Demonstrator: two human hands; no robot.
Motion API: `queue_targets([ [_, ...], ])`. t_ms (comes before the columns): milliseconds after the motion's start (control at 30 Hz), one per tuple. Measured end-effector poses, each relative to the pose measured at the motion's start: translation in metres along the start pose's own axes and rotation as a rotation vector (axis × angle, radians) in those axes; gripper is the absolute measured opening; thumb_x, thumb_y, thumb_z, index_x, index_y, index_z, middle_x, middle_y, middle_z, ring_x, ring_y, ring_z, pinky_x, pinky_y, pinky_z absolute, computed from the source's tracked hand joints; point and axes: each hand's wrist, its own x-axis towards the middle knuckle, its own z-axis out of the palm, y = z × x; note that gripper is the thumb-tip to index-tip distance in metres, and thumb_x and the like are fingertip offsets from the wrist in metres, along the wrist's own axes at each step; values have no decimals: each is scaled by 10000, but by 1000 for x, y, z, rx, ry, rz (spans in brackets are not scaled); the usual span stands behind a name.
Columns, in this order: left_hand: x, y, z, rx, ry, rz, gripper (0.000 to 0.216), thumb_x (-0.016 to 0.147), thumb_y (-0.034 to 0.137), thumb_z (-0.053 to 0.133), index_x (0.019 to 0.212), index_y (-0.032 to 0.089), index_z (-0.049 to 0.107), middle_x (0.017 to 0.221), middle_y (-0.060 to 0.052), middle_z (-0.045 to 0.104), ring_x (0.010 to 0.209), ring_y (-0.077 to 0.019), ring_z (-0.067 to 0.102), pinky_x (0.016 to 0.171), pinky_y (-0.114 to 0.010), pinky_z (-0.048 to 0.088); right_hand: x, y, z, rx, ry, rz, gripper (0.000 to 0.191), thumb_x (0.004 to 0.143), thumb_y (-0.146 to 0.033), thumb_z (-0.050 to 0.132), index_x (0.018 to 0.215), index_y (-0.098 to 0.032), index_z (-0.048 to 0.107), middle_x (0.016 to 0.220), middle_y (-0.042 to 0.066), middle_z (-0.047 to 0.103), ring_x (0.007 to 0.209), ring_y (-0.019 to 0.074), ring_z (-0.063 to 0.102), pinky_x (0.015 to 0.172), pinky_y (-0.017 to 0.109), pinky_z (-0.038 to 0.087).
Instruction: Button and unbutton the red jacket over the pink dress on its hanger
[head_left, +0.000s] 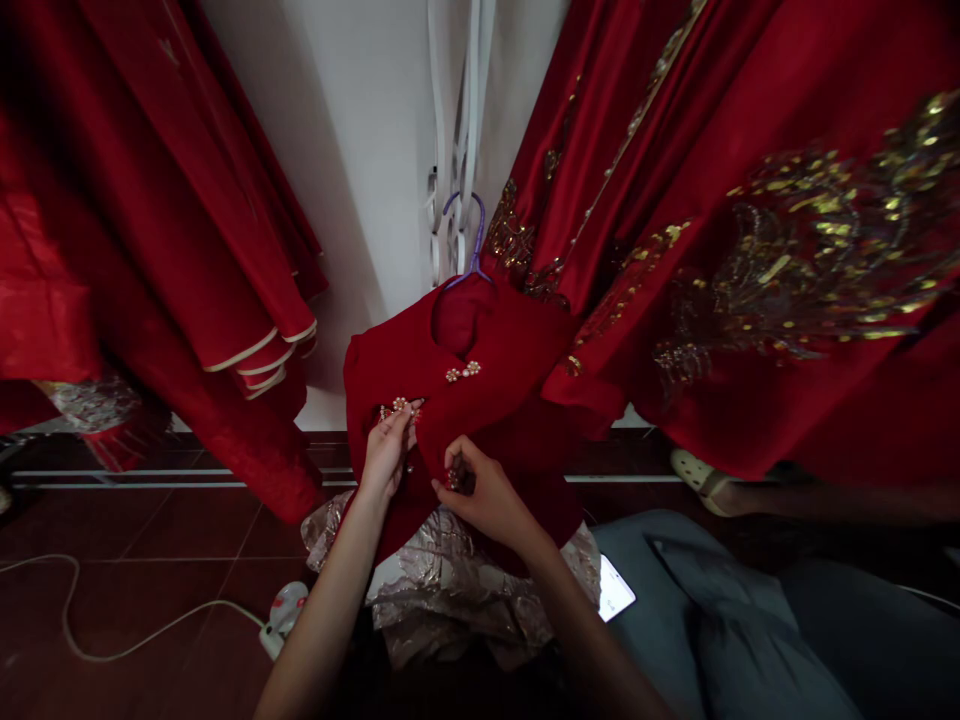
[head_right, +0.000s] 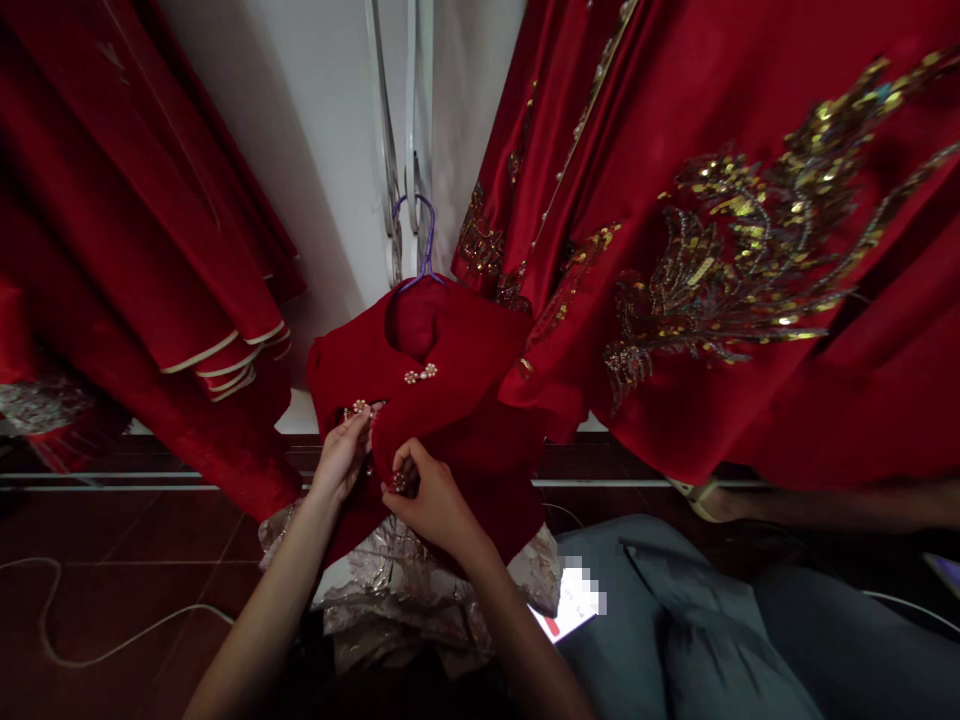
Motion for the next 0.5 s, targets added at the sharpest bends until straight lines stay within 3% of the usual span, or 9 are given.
queue_targets([
  [233,6,-8,0,39,118,56,348,662,345,733,911,105,684,958,-89,720,780,-128,668,737,-224,510,-1,0,-1,-20,-38,-8,193,704,-180,562,827,-219,420,694,-55,485,599,90,447,575,196,354],
  [300,3,-5,4,4,73,15,350,676,361,731,916,112,676,961,-92,719,792,-135,671,747,-237,517,-2,-1,-7,-31,-66,-10,186,715,-191,565,830,-220,421,686,-56,486,593,91,450,575,199,355],
  [433,-4,3,18,22,-137,-132,444,750,485,648,1001,119,658,933,-112,721,830,-186,682,755,-297,536,-6,-4,-24,-77,-155,-1,175,741,-224,582,841,-220,438,681,-52,499,600,98,458,576,203,358],
  [500,-6,4,27,19,-151,-137,465,771,507,614,1029,122,648,942,-114,719,839,-196,684,763,-307,539,-8,-6,-31,-90,-186,11,176,747,-234,590,851,-219,449,698,-46,522,616,102,478,581,205,365],
])
